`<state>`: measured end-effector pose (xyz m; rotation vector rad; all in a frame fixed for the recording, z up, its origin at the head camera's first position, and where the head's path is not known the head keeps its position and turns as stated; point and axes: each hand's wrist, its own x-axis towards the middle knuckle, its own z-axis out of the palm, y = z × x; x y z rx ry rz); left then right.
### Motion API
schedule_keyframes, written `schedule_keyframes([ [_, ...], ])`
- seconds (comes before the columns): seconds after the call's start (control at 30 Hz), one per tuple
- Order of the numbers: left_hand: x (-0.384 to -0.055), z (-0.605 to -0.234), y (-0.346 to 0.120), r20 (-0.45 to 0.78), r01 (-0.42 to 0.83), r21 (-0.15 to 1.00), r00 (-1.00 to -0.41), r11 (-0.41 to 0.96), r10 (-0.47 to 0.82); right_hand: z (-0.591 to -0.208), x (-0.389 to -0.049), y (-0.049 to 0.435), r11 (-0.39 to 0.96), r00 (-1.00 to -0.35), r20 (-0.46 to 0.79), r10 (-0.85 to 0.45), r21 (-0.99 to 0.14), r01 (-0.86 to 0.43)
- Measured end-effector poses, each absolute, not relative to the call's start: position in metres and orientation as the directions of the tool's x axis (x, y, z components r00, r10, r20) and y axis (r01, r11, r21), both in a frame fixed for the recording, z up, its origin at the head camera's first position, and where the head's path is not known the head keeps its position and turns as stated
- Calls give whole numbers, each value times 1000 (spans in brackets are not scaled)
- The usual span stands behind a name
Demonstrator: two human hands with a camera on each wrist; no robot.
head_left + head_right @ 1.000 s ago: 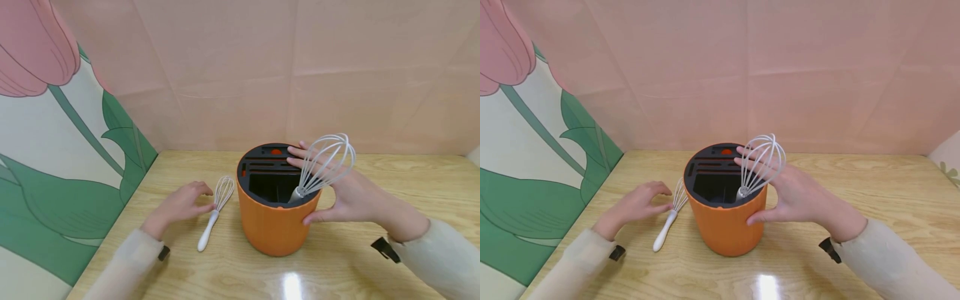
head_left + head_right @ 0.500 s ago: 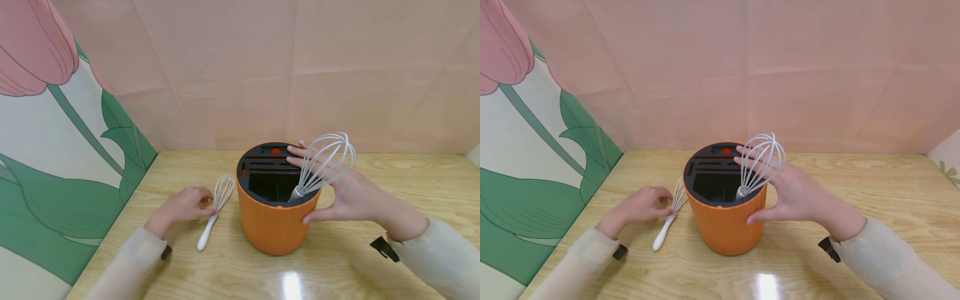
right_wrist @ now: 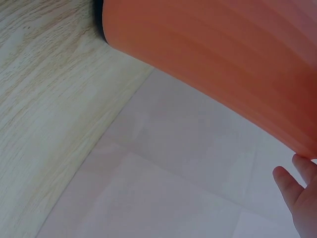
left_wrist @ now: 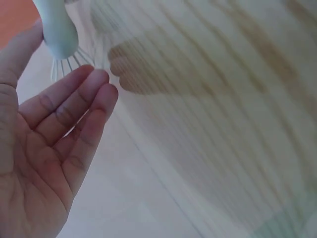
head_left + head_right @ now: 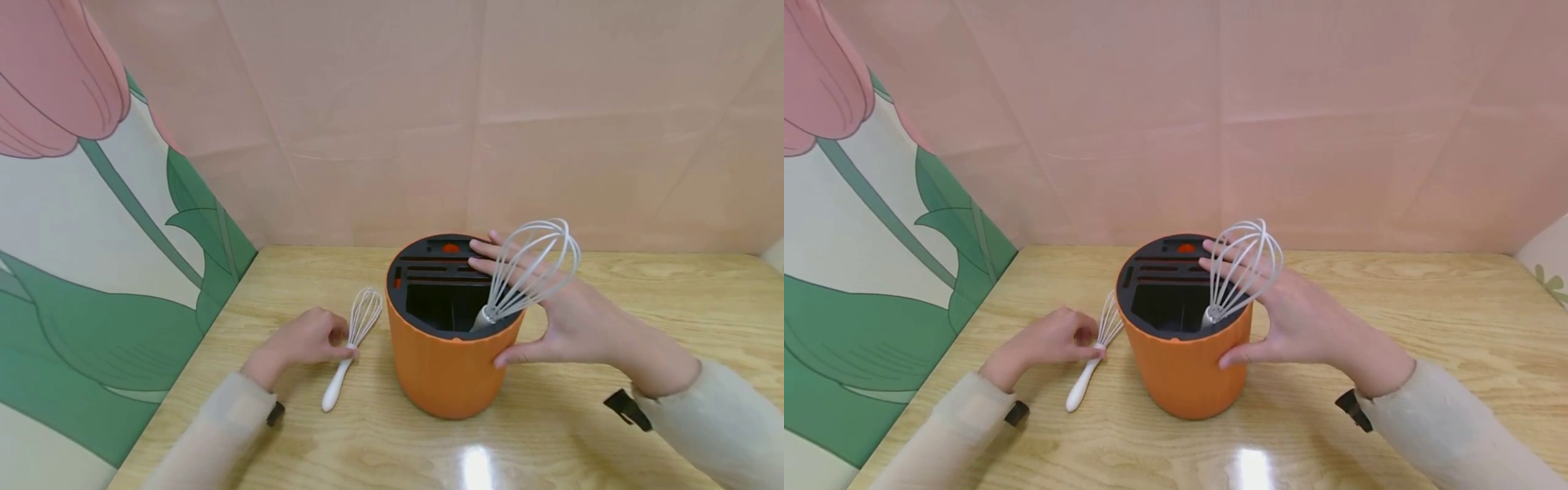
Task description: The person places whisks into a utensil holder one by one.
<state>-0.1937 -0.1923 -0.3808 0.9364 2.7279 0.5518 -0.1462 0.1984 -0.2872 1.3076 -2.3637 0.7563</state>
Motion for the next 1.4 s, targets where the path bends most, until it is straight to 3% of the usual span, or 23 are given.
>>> schedule_keyframes([
  [0.3, -196, -381, -198, -70, 555, 437, -763, 708, 642, -286, -147, 198, 465, -554, 493, -671, -302, -832],
  [0.93, -200, -376, -210, -97, 540, 426, -771, 726, 630, -288, -146, 198, 441, -523, 521, -675, -282, -852],
  [1.4, -196, -367, -220, -95, 517, 451, -783, 728, 615, -288, -145, 199, 450, -541, 504, -674, -301, -841],
])
